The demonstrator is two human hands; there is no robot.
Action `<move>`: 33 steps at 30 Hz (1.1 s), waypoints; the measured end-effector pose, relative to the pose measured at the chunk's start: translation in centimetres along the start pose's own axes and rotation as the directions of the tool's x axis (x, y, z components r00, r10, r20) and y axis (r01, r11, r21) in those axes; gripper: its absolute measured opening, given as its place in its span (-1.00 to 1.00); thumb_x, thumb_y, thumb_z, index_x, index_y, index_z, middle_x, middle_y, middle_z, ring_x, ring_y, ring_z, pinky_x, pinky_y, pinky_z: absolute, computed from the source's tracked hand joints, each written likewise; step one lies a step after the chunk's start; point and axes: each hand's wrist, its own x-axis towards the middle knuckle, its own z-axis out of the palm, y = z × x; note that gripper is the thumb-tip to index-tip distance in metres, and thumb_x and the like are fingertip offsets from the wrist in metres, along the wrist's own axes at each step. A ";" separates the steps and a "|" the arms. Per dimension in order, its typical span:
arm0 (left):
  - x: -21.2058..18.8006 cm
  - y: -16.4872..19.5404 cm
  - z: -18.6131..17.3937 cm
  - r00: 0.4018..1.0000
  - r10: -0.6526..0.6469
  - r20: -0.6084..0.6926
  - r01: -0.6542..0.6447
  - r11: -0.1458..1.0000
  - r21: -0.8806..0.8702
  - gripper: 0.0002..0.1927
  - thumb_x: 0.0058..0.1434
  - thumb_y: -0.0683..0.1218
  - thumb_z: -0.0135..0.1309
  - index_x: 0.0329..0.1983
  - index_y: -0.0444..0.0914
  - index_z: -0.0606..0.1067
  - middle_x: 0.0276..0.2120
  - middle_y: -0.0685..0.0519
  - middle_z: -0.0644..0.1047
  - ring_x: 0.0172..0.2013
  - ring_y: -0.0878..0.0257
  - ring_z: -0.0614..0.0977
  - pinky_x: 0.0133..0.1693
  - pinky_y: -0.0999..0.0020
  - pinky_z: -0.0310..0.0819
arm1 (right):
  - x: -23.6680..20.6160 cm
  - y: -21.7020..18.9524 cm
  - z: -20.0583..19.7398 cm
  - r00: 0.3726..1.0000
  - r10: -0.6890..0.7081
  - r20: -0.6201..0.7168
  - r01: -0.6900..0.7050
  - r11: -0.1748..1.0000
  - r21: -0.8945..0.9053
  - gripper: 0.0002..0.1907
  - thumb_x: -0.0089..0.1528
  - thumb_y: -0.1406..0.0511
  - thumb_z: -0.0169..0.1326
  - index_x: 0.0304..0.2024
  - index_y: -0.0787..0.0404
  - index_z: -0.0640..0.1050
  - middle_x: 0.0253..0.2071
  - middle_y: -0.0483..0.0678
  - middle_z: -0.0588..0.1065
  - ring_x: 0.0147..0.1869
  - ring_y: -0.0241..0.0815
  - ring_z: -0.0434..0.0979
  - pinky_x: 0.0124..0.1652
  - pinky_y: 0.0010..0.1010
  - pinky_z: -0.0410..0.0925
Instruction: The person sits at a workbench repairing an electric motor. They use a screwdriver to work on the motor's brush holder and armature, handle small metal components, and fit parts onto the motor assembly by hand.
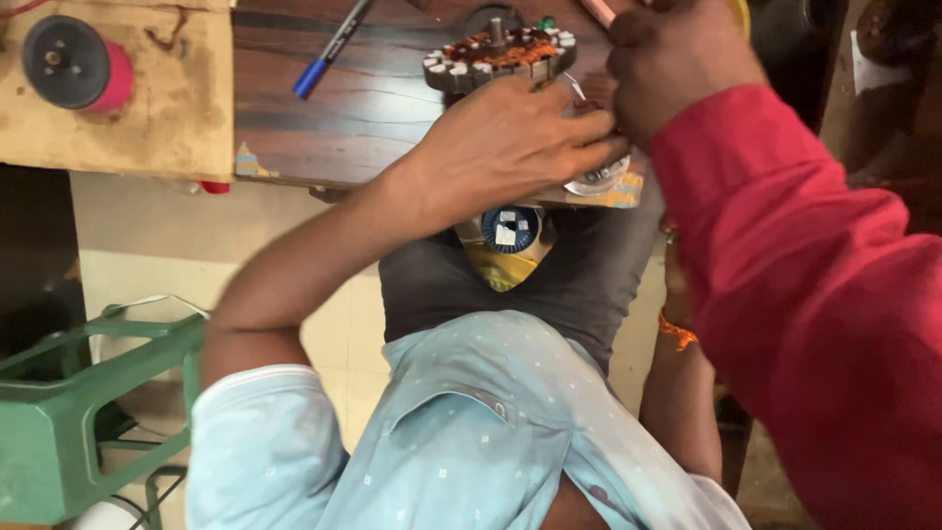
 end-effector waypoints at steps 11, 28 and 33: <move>4.0 -1.9 3.1 0.941 0.328 -0.084 -0.326 0.945 0.038 -0.86 0.24 0.01 0.07 -0.22 -0.01 0.61 -0.11 0.20 0.57 -0.20 0.24 0.63 -0.20 0.28 0.42 | -15.7 1.3 -9.5 0.958 -0.257 -0.129 0.248 0.965 -0.084 -0.83 0.53 0.23 0.04 -0.11 0.18 0.46 -0.37 -0.12 0.43 -0.37 -0.32 0.37 -0.35 -0.51 0.25; 0.9 3.6 0.7 0.821 -0.551 0.148 0.554 0.707 -0.441 -0.61 0.24 -0.01 0.25 0.10 -0.20 0.50 -0.10 -0.07 0.48 -0.47 -0.06 0.65 -0.48 0.04 0.50 | -16.3 2.7 -2.2 0.987 -0.159 -0.032 0.126 0.874 -0.469 -0.87 0.39 0.37 0.08 -0.19 0.35 0.56 -0.41 0.03 0.57 -0.48 -0.23 0.55 -0.47 -0.48 0.39; -0.2 4.2 1.6 0.790 -0.603 0.107 0.558 0.637 -0.531 -0.57 0.30 0.02 0.24 0.19 -0.16 0.48 -0.07 0.02 0.54 -0.37 -0.05 0.67 -0.40 0.06 0.53 | -15.9 2.6 0.6 0.993 -0.115 -0.016 0.095 0.884 -0.457 -0.86 0.38 0.40 0.12 -0.23 0.41 0.55 -0.45 0.04 0.55 -0.51 -0.24 0.53 -0.48 -0.48 0.39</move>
